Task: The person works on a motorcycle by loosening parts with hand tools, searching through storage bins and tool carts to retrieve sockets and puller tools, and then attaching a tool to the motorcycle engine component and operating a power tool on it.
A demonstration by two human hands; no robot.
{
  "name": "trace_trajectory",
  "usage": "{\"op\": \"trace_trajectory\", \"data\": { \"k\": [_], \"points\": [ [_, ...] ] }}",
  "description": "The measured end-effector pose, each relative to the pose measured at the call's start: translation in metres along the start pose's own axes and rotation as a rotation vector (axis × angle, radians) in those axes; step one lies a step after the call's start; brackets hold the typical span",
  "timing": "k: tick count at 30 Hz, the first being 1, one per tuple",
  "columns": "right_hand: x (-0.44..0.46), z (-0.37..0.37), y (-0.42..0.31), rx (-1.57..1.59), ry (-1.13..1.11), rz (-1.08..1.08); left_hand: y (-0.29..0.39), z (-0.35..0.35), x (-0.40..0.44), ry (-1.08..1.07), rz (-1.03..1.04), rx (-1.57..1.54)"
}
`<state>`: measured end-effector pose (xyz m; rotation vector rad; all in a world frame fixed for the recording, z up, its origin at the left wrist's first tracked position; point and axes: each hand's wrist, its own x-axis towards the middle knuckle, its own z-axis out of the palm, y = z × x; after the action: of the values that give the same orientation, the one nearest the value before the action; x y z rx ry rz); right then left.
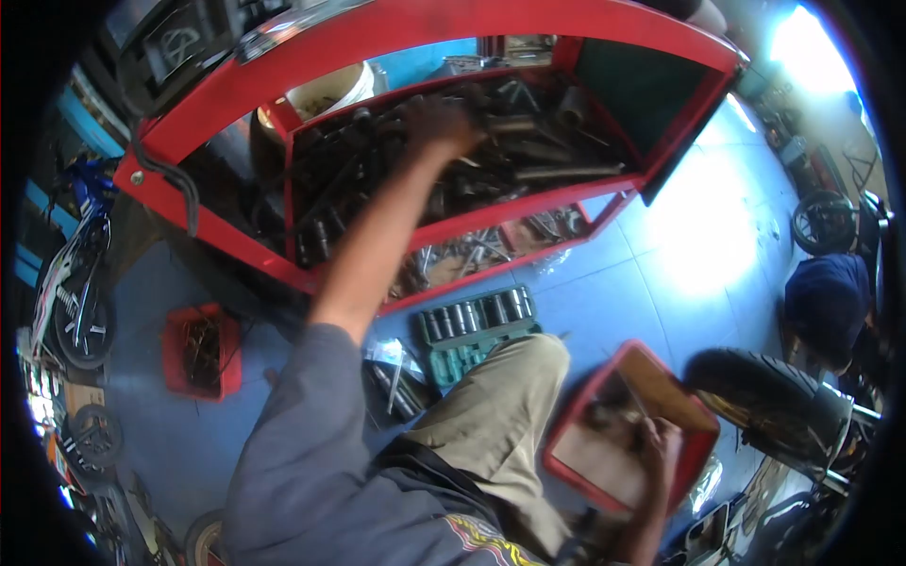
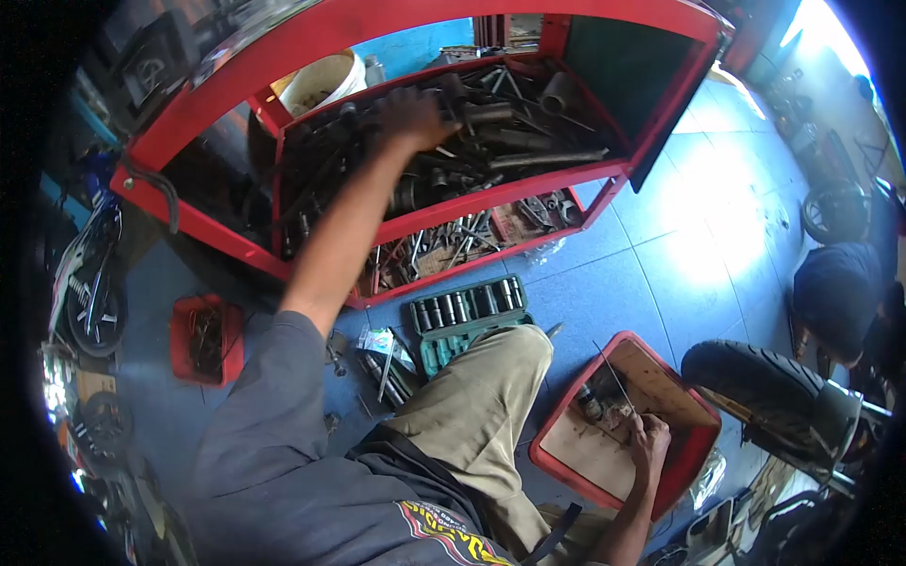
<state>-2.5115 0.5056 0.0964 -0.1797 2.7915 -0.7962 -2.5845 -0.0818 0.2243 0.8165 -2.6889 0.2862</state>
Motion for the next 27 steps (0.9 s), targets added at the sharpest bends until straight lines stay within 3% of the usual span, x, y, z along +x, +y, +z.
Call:
{"op": "trace_trajectory", "data": {
  "k": [2,6,9,11,18,23,27],
  "points": [
    [-0.004,0.001,0.004,-0.002,0.016,0.010,-0.041,0.010,0.002,-0.218,0.020,-0.066],
    [-0.005,0.007,0.018,-0.027,0.020,-0.027,-0.067,0.004,-0.003,-0.182,0.006,-0.179],
    [-0.012,0.001,0.008,-0.013,0.031,-0.018,-0.074,-0.014,-0.020,-0.180,-0.127,-0.125],
    [-0.017,-0.005,-0.002,-0.026,0.026,0.001,-0.093,-0.002,-0.027,0.026,-0.130,-0.178],
    [-0.021,-0.002,0.006,0.038,0.022,-0.009,-0.078,-0.012,-0.090,0.335,-0.122,-0.627],
    [-0.017,-0.002,0.006,-0.032,0.059,-0.096,-0.024,-0.031,-0.129,0.428,-0.104,-0.489],
    [-0.013,-0.003,-0.003,-0.058,0.034,-0.105,0.025,-0.026,-0.141,0.573,0.113,-0.541]
  ]
}}
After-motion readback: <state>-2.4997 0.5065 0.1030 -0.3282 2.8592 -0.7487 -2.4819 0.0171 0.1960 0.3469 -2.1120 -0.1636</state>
